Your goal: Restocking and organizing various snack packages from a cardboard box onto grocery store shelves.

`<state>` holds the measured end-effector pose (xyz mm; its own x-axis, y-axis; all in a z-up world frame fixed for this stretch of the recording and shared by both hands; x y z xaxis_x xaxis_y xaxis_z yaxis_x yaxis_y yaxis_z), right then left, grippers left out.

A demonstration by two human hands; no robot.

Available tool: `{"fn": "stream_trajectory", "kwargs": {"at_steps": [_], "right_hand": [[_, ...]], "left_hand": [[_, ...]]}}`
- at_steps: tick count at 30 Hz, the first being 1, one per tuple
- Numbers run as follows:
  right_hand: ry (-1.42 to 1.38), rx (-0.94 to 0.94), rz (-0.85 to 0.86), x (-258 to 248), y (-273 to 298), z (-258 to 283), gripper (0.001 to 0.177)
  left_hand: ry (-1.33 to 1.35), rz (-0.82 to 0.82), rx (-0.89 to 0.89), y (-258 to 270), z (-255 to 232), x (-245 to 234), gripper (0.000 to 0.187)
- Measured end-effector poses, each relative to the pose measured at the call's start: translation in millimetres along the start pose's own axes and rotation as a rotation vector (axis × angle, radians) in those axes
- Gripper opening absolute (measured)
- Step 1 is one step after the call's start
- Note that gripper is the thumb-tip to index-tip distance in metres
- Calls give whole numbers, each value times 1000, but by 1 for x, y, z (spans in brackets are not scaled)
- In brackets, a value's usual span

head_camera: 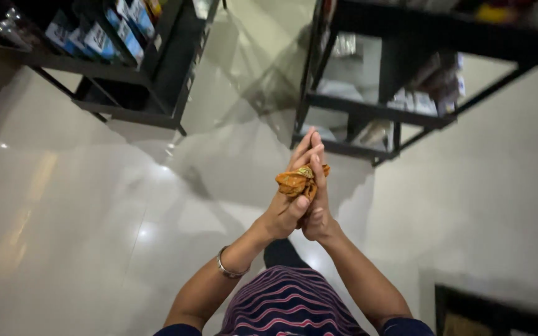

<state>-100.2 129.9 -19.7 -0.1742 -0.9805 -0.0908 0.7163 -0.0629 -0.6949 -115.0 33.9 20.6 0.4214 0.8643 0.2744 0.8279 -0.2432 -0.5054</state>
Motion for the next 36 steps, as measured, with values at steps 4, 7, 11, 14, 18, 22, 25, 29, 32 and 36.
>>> {"fn": "stream_trajectory", "kwargs": {"at_steps": [4,7,11,14,18,22,25,29,32,36], "right_hand": [[10,-51,26,4,-73,-62,84],[-28,-15,85,15,-118,-107,87],[-89,-27,123,33,-184,-153,84],[-78,-29,138,49,-230,-200,82],[-147,-46,120,75,-304,-258,78],[-172,-97,99,103,-396,-302,79],[-211,-75,22,109,-445,-340,77],[-224,-104,-44,102,-516,-378,79],[-220,-95,-58,89,-557,-399,81],[-236,-59,-61,74,-602,-417,84]], "left_hand": [[-99,-43,37,-79,35,-29,81],[-68,-84,-3,-127,57,-52,78],[-66,-136,18,-191,88,-89,78],[-81,-160,20,-241,109,-120,79],[-92,-165,60,-326,141,-166,87],[-97,-163,102,-412,165,-215,93],[-118,-140,111,-470,187,-235,98],[-129,-133,144,-548,213,-246,99],[-75,-143,140,-595,222,-242,103],[-10,-188,124,-647,234,-235,110]]}}
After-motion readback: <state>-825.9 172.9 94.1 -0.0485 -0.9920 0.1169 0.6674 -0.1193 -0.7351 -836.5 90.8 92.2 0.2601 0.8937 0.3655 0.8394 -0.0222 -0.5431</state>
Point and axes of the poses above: each hand's wrist, its own y-axis away from the middle knuckle, its own x-axis out of the palm, z = x × y, the point moved 5 cm from there along -y, towards the middle knuckle, and after that the axes turned 10 degrees about -z, right-handed, at the moved point
